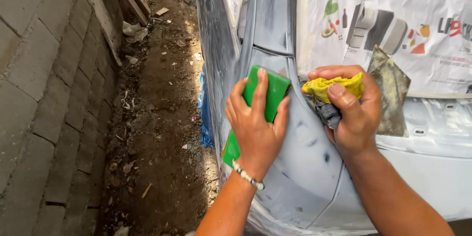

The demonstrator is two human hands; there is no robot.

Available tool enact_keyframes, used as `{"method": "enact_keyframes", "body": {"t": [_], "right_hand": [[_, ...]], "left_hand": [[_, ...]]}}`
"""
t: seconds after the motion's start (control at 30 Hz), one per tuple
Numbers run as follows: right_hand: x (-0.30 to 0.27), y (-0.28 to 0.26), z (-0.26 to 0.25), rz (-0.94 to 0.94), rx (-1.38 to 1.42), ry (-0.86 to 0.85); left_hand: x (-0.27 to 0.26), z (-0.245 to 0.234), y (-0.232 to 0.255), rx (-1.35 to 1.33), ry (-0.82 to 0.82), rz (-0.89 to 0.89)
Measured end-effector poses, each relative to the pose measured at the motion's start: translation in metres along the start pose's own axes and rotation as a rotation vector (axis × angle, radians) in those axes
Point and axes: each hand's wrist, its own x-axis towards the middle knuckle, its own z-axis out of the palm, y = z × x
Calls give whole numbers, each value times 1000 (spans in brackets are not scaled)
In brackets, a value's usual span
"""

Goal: The person uses a green sanding block to sand the surface of a car's rear bumper, which is partially covered with newspaper. They repeatedly wipe the sanded area with a yellow cloth and occasionally dip the cloth into a bucket of water.

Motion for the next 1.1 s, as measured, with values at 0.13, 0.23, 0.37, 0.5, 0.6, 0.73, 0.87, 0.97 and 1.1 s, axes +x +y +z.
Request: {"method": "enact_keyframes", "body": {"t": [0.13, 0.23, 0.37, 0.5, 0.6, 0.73, 0.87, 0.97, 1.1], "right_hand": [[6, -2, -1, -28, -7, 0], [6, -4, 1, -9, -7, -14], [3, -4, -1, -9, 24, -4], [8, -2, -5, -28, -85, -28], [2, 0, -4, -4, -71, -34], [5, 1, -5, 23, 97, 1], [5, -1, -3, 29, 112, 20], [5, -1, -4, 36, 72, 30], [3, -2, -2, 47, 54, 38]], "left_hand": [[-16, 1, -6, -9, -10, 94], [29, -2, -21, -25, -89, 220], [34, -12, -28, -61, -142, 328], [34, -11, -38, -146, -190, 447], [44, -11, -39, -146, -187, 447], [43, -7, -31, -142, -146, 382], [47, -9, -15, -156, -144, 353], [49, -6, -14, -199, -106, 352], [31, -9, -23, -193, -168, 328]]}}
